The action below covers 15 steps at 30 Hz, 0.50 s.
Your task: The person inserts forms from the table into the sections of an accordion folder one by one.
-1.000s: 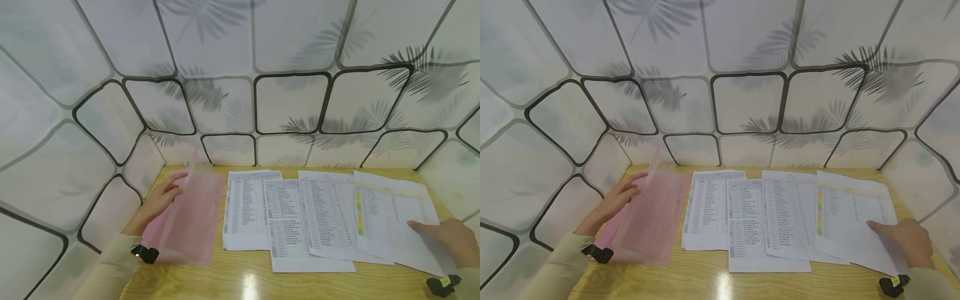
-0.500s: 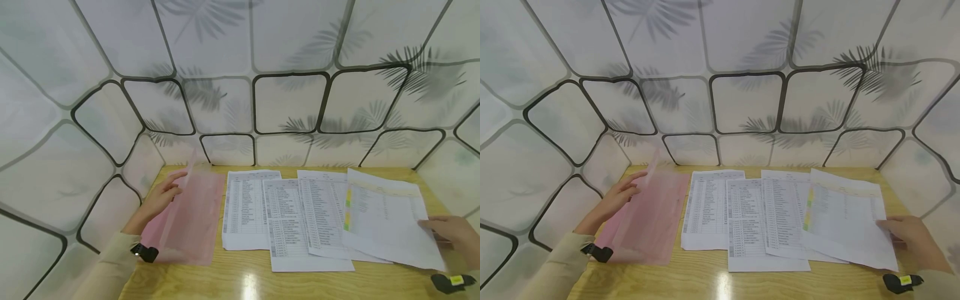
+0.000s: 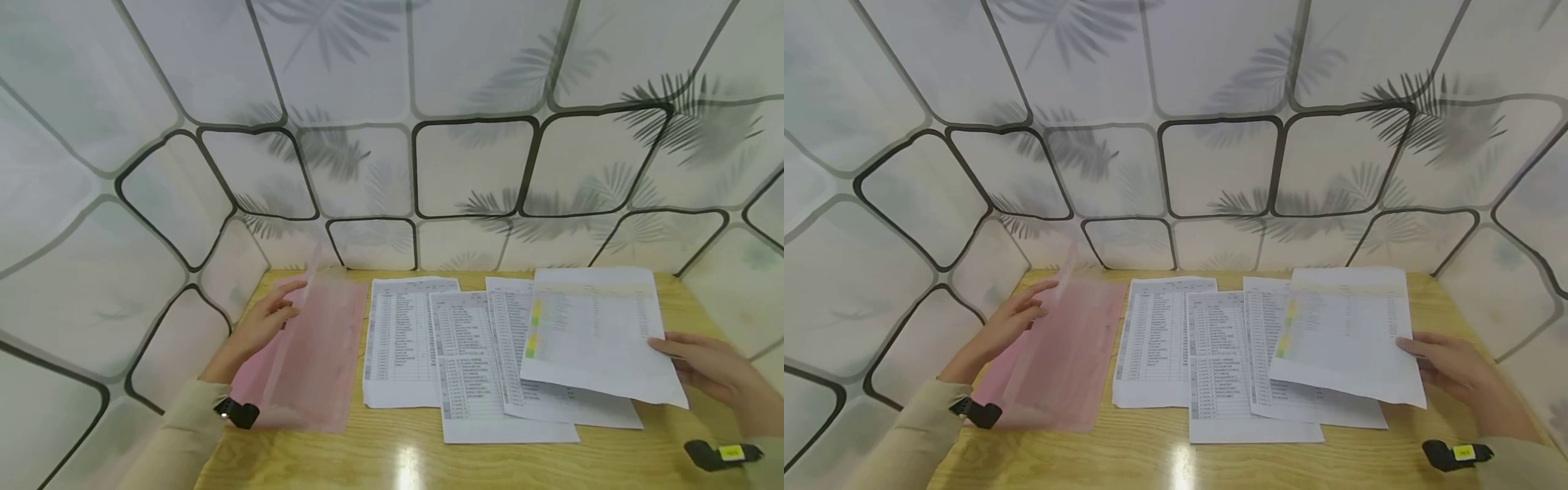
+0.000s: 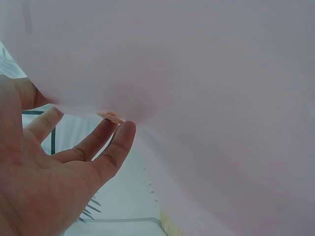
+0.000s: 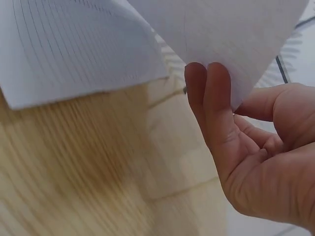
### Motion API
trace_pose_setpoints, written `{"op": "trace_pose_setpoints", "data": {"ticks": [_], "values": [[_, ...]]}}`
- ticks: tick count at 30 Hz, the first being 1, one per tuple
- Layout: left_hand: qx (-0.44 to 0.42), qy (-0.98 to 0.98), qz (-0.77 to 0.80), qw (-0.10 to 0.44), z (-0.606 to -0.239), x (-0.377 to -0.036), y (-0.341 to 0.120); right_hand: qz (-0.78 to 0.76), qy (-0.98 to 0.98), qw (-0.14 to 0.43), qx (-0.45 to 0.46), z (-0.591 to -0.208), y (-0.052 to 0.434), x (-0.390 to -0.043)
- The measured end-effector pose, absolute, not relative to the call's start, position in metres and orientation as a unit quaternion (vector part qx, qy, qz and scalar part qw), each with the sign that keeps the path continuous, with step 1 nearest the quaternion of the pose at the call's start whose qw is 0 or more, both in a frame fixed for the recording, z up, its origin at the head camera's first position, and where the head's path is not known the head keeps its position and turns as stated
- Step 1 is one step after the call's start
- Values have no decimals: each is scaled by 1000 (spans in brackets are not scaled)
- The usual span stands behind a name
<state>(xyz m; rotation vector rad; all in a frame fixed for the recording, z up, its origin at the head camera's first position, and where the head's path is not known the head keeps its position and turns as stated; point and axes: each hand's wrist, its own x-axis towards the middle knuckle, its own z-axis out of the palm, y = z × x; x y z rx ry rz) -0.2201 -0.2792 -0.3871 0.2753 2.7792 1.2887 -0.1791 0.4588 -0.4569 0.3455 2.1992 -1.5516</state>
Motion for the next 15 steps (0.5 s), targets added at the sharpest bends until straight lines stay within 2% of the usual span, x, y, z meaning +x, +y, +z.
{"op": "trace_pose_setpoints", "data": {"ticks": [15], "values": [[77, 910, 407, 36, -389, -221, -279, -600, 761, 229, 94, -451, 406, -194]]}}
